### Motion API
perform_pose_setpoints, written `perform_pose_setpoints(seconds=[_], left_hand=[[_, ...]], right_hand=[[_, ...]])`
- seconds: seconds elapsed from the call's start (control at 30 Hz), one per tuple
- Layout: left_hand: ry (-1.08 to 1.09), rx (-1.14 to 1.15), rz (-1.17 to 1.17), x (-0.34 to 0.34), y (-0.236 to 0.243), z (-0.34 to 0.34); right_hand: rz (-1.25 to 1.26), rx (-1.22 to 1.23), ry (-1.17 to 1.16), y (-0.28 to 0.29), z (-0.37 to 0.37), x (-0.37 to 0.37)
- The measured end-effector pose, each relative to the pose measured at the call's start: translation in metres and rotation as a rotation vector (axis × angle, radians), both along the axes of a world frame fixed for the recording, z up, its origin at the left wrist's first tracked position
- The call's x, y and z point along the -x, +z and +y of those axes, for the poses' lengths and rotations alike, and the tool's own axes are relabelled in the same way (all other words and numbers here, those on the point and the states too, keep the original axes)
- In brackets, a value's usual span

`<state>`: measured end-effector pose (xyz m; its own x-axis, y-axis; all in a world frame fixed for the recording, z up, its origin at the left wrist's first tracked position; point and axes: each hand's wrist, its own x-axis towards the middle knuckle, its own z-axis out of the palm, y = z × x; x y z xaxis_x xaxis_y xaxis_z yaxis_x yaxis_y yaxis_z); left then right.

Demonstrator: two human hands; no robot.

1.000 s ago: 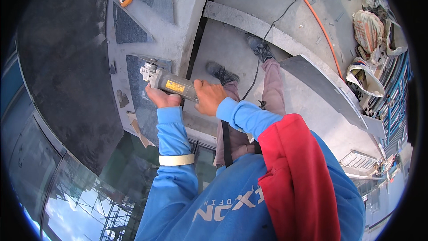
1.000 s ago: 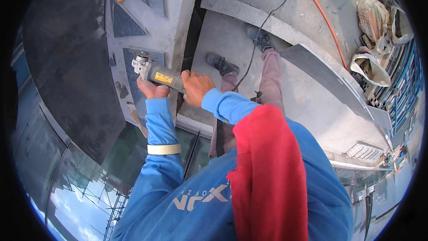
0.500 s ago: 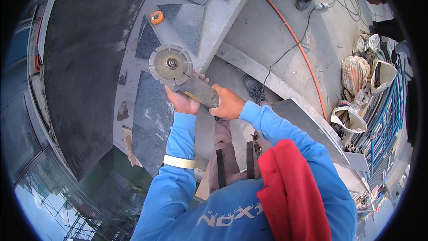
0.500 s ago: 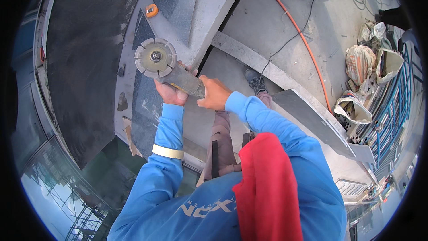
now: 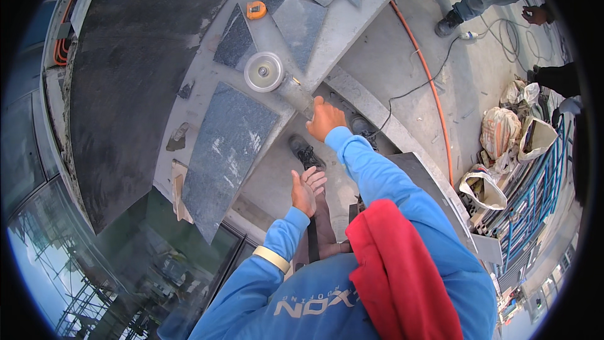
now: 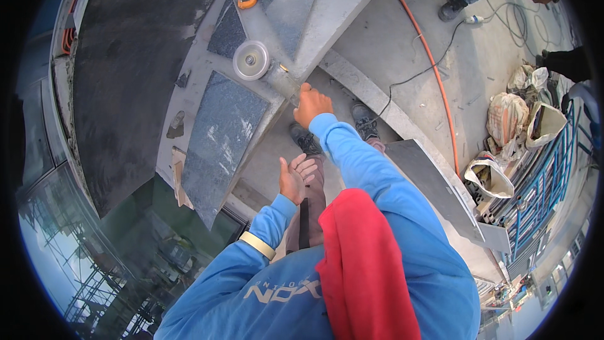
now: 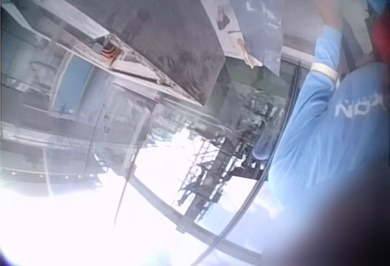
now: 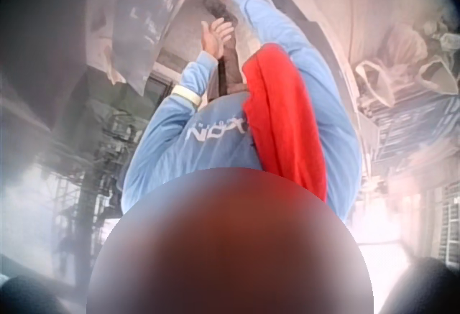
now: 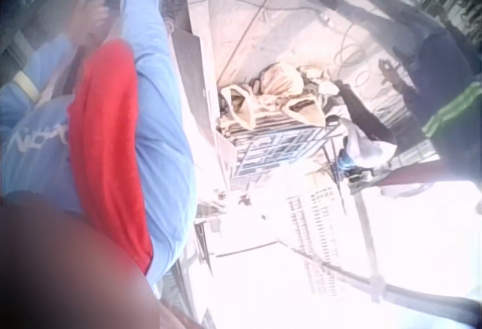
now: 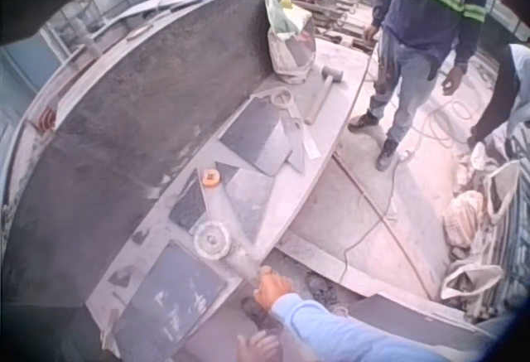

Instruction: The person spreads mortar on a curved ledge using a trowel, then places a large stone tile onto the mortar and presses it into place. They use an angle grinder to cut a tile, then position and press another tile onto the ledge. The process repeats with additional tiles.

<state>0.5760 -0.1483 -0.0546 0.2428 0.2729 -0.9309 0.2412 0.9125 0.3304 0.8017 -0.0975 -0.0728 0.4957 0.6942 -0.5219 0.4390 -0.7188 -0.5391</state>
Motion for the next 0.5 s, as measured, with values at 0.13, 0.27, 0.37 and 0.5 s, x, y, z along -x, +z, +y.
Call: perform_pose_setpoints(seconds=[0.13,0.27,0.37,0.5], left_hand=[[-0.128,-0.198,0.075,0.003,0.006,0.023],[-0.110,-0.463,-0.224,-0.022,0.005,0.068],[-0.135,-0.234,-0.510,-0.032,0.017,0.084],[0.017,-0.183,-0.327,-0.032,0.029,0.082]], right_hand=[[0.412,-0.046,-0.091,0.033,-0.018,-0.012],[0.965,-0.251,-0.085,0.046,-0.050,-0.010],[1.469,-0.268,-0.031,0.039,-0.059,0.002],[1.299,-0.178,0.093,0.032,-0.053,0.022]])
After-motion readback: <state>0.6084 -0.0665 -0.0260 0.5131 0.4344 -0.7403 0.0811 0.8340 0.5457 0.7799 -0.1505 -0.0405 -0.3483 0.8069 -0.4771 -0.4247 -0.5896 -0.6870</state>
